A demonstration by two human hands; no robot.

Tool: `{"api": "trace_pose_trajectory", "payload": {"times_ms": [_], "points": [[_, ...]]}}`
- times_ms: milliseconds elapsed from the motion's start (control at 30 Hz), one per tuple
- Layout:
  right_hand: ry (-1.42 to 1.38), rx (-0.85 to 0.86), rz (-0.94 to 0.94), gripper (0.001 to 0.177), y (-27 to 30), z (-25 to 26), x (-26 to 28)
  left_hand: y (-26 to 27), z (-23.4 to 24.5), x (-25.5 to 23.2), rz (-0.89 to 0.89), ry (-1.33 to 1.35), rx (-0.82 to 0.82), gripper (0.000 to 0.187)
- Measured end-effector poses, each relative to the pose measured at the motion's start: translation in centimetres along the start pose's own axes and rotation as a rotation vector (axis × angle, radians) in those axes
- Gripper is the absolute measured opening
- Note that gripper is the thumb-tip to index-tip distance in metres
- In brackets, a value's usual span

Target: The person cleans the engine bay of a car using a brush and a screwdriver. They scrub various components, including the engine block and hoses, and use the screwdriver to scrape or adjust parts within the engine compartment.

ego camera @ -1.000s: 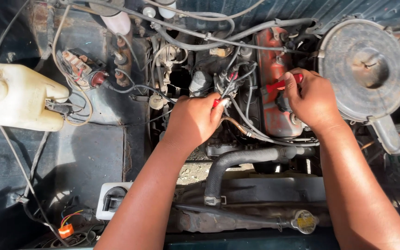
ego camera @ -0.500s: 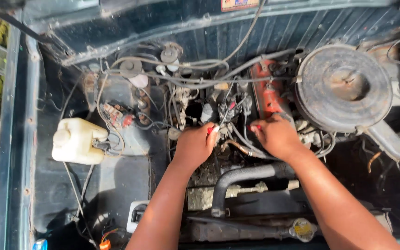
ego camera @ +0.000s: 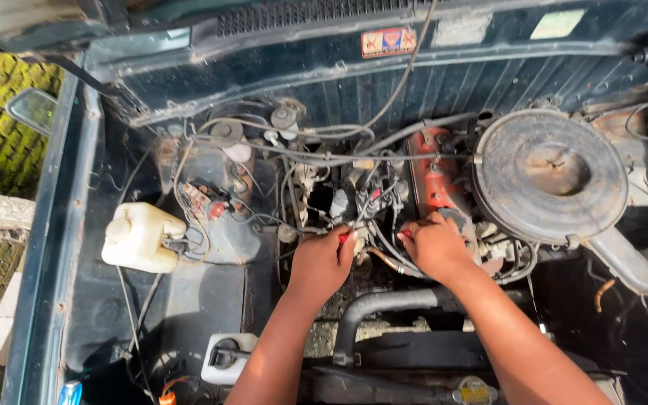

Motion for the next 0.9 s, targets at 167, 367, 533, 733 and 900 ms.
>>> {"api": "trace_pose_trajectory", "payload": {"times_ms": [167, 367, 533, 733, 900], "points": [[0.020, -0.002, 0.018, 0.040, -0.2, 1.0, 0.1, -2.7, 0.0, -4.1, 0.101, -0.102, -0.134, 0.039], [-0.029, -0.149, 0.046, 0.037, -0.1, 0.1, -0.2, -4.6, -0.9, -4.8, 0.402, 0.040, -0.089, 0.045], [-0.046, -0.154, 0.074, 0.039, 0.4, 0.0, 0.7, -4.0, -4.9, -3.3, 0.375, -0.007, -0.105, 0.044], [-0.144, -0.615, 0.142, 0.022, 0.6, 2.8, -0.6, -3.9, -6.5, -1.3, 0.293, -0.108, -0.208, 0.039], [-0.281, -0.773, 0.106, 0.019, 1.4, 4.9, -2.6, -4.0, -6.7, -1.2, 0.271, -0.129, -0.256, 0.040]]}}
Point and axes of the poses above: each hand's wrist, its own y-axis away from the middle knuckle, its own z-axis out of the back of the hand, x = y × z, the point moved 5 cm from there along -y, towards the middle knuckle, and after that the axes turned 2 degrees about -y, right-handed, at the moved point
